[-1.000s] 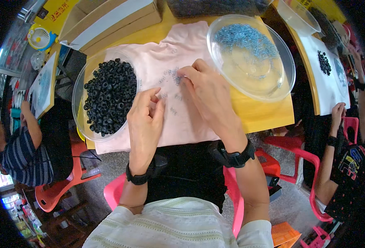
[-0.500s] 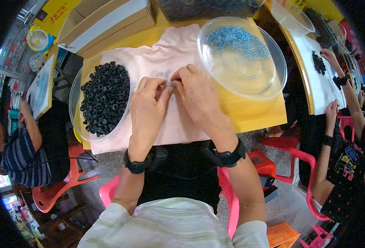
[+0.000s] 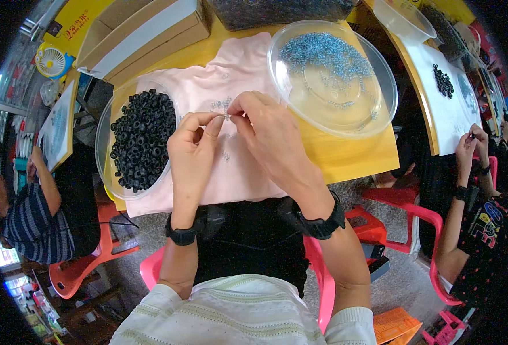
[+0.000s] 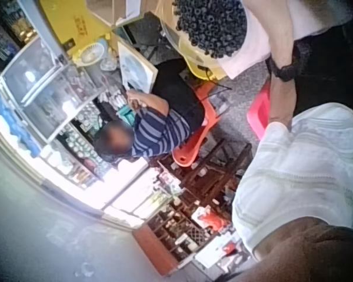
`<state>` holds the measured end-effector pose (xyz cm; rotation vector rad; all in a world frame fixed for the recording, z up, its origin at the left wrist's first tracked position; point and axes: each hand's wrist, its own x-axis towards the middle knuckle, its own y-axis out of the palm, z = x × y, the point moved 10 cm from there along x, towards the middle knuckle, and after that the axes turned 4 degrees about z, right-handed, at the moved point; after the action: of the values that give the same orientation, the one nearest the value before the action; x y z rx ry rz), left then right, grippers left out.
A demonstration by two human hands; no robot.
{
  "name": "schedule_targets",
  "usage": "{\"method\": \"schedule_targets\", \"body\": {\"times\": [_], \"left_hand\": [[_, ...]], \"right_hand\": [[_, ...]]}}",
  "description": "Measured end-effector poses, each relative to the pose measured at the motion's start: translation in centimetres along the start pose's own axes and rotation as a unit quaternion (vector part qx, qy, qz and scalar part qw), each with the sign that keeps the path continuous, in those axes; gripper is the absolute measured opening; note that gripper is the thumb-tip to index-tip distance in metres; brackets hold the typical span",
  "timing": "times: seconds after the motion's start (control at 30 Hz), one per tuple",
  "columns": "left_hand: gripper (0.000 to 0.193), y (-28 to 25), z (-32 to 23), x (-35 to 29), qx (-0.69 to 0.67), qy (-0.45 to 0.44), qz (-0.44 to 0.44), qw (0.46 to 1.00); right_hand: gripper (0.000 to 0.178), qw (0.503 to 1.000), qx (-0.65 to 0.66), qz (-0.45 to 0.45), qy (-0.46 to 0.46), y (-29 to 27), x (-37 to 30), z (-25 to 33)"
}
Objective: Assembling small black plastic housings with metal components on a workbench.
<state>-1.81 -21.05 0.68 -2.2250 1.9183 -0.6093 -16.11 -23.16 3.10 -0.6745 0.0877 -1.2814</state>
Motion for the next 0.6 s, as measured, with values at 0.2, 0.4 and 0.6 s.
{"method": "schedule_targets", "body": {"times": [0.2, 0.4, 0.6], "left_hand": [[0.017, 0.5, 2.0, -1.1, -0.250, -0.161, 0.050, 0.953], [0.019, 0.7, 2.7, -1.7, -0.286, -0.152, 0.044, 0.945], [0.017, 0.1, 2.9, -2.2, -0.256, -0.143, 0.025, 0.956]], "right_hand": [[0.013, 0.988, 0.139, -0.003, 0.067, 0.1, -0.2, 0.0], [0.012, 0.998, -0.049, -0.032, 0.016, 0.0, -0.1, -0.7], [0.014, 0.998, -0.056, -0.030, 0.014, -0.1, -0.3, 0.0]]}}
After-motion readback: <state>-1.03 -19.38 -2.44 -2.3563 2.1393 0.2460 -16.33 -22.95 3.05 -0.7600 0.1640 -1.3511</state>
